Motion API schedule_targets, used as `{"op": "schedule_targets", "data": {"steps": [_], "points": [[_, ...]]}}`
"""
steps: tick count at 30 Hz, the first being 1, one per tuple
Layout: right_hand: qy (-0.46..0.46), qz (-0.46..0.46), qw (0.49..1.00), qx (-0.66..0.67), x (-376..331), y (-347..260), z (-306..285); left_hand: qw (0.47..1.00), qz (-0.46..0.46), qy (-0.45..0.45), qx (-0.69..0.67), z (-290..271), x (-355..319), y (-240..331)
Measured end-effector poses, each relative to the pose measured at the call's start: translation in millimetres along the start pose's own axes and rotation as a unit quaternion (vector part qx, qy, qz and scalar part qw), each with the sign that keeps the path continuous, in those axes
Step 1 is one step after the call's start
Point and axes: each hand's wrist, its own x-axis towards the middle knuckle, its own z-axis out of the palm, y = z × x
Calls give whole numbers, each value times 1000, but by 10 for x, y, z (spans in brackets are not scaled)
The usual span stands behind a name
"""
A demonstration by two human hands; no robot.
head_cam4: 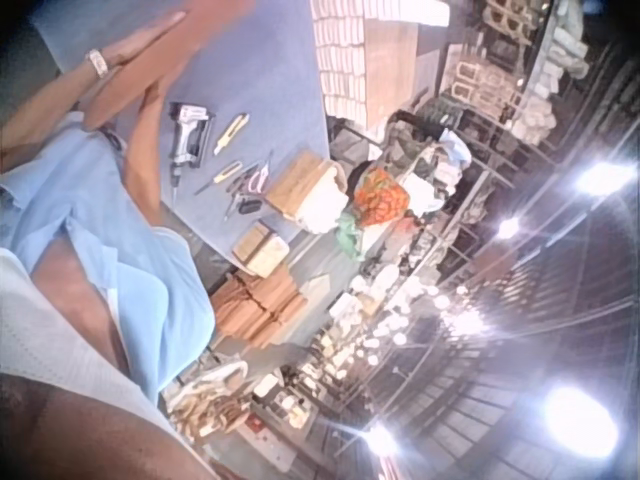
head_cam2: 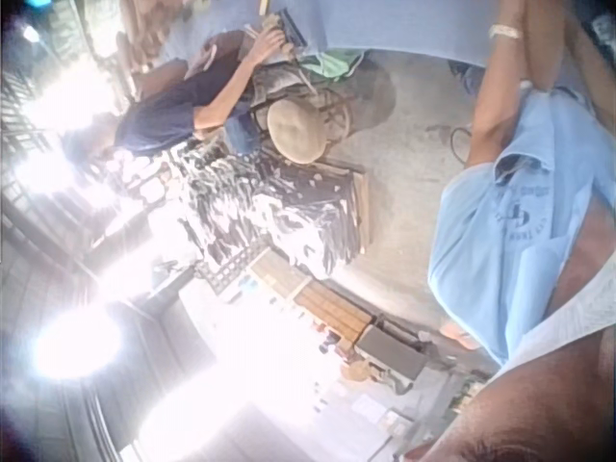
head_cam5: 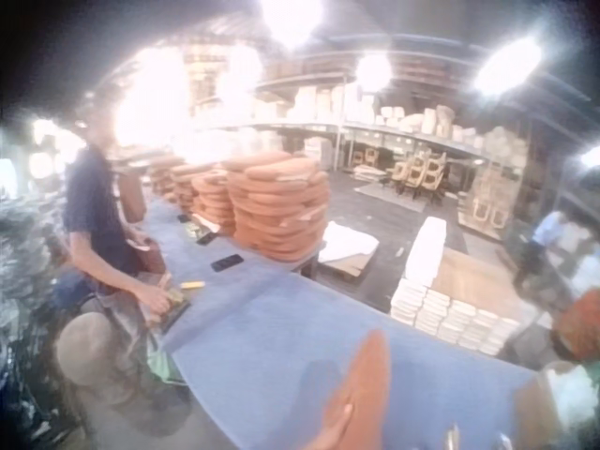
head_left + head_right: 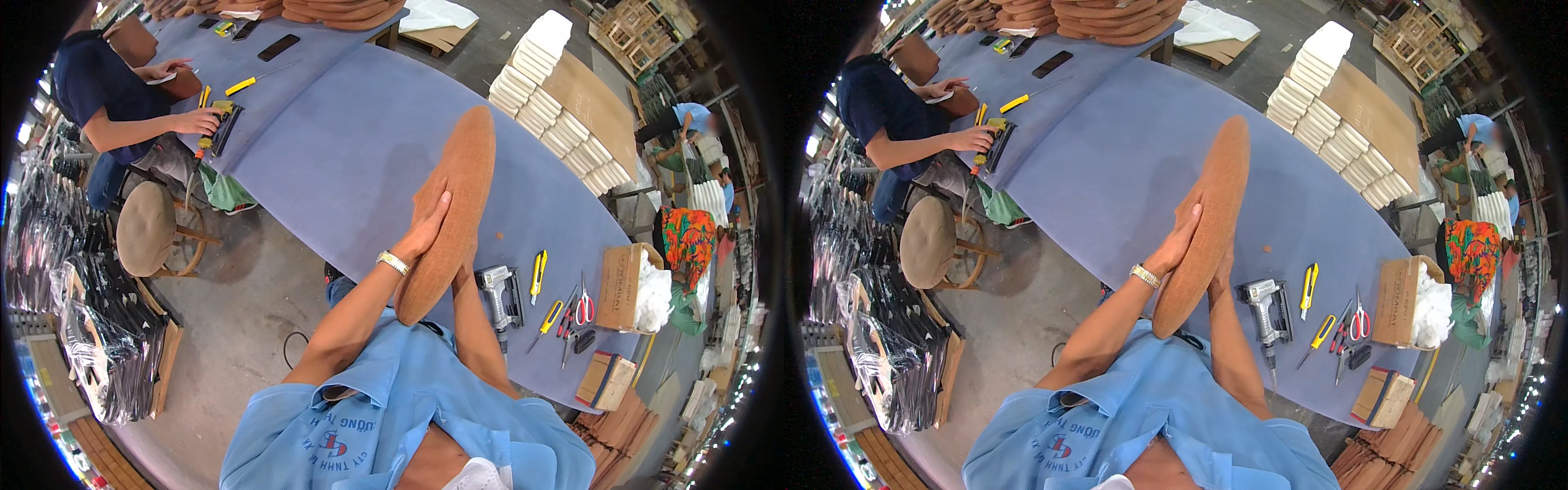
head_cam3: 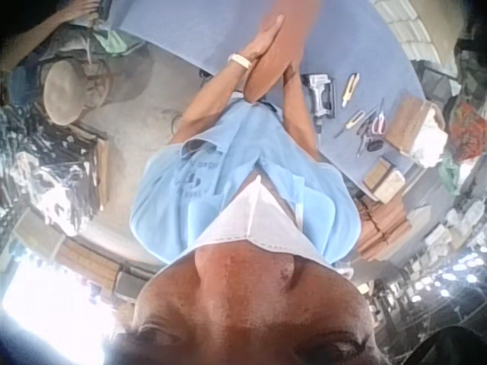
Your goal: The person assembles cushion covers by folding fabric over foam inserts, trimming excess with a utility knife, and securing edges with a staple gun. They repeatedly handle multiple cushion units, flip them, and stack finished pieces on a nearby pile.
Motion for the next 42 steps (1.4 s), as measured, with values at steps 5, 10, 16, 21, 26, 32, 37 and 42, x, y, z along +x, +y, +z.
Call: {"op": "schedule_targets", "data": {"steps": [5, 10, 16, 21, 26, 32, 37, 42], "points": [[6, 19, 1000, 6, -136, -399, 408, 1000, 22, -20, -1, -55, 42, -42], [-18, -127, 972, -198, -78, -309, 517, 999, 32, -35, -4, -170, -52, -117], [-38, -122, 875, -466, 141, -528, 684, 996, 53, -35, 58, -236, -260, -275], [-51, -83, 836, -540, 871, -664, 716, 987, 86, -50, 128, -201, -814, -173], [-66, -40, 815, -574, 1568, -629, 700, 974, -20, -37, 223, -283, -1657, -133], [-70, 10, 886, -458, 1891, -501, 744, 961, -9, 56, 272, -401, -1773, -374], [-80, 19, 910, -407, 2001, -687, 545, 935, 93, 197, 280, -533, -1815, 881], [-261, -59, 886, -379, 970, -1177, 1703, 889, 171, 221, 362, -739, -1477, 1726]]}}
